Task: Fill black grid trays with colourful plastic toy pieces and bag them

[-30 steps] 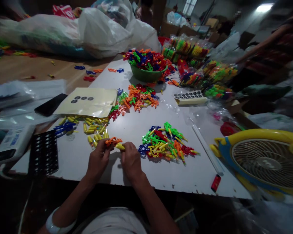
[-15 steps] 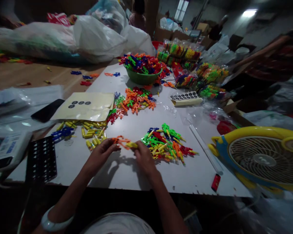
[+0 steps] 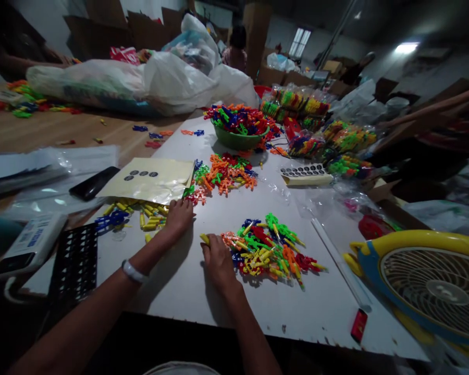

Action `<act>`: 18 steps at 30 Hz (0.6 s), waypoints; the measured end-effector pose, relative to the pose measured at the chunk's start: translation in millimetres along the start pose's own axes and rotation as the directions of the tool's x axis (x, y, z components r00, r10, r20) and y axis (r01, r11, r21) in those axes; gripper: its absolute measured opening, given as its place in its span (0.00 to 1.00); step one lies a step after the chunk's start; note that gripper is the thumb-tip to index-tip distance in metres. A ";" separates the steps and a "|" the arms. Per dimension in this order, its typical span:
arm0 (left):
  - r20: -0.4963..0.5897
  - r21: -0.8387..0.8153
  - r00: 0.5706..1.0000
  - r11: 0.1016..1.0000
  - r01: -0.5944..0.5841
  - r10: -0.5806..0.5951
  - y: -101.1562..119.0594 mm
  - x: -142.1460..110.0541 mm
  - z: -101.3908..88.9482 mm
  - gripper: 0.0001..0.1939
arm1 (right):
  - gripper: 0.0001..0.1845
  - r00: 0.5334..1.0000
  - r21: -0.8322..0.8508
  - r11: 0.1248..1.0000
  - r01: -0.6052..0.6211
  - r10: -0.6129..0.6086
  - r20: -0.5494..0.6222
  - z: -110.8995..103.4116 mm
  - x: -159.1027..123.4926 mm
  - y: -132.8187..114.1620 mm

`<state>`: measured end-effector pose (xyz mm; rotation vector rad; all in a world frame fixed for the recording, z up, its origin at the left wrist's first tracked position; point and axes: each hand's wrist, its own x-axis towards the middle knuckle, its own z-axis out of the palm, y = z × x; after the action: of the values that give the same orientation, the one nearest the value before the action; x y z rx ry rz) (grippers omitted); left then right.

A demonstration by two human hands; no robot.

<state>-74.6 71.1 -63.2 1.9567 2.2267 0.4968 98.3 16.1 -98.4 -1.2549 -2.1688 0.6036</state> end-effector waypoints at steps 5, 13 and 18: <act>0.027 -0.035 0.994 0.994 0.104 -0.103 10.1 -33.0 7.6 0.10 | 0.11 0.996 0.031 0.997 -0.064 0.062 0.063 -6.9 -1.3 2.7; 0.080 -0.285 0.928 0.883 0.372 -0.365 17.2 -10.8 5.0 0.21 | 0.12 0.993 0.150 0.982 -0.113 0.107 0.045 -11.1 0.1 -6.0; 0.215 -0.643 0.927 0.669 0.371 -0.307 10.0 -23.3 0.4 0.12 | 0.13 0.982 0.259 0.950 -0.174 0.148 0.118 -22.8 -11.4 -17.9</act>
<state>-61.6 49.3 -62.9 1.1290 1.8885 0.9699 106.8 0.2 -73.0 -1.2832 -1.9888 1.0097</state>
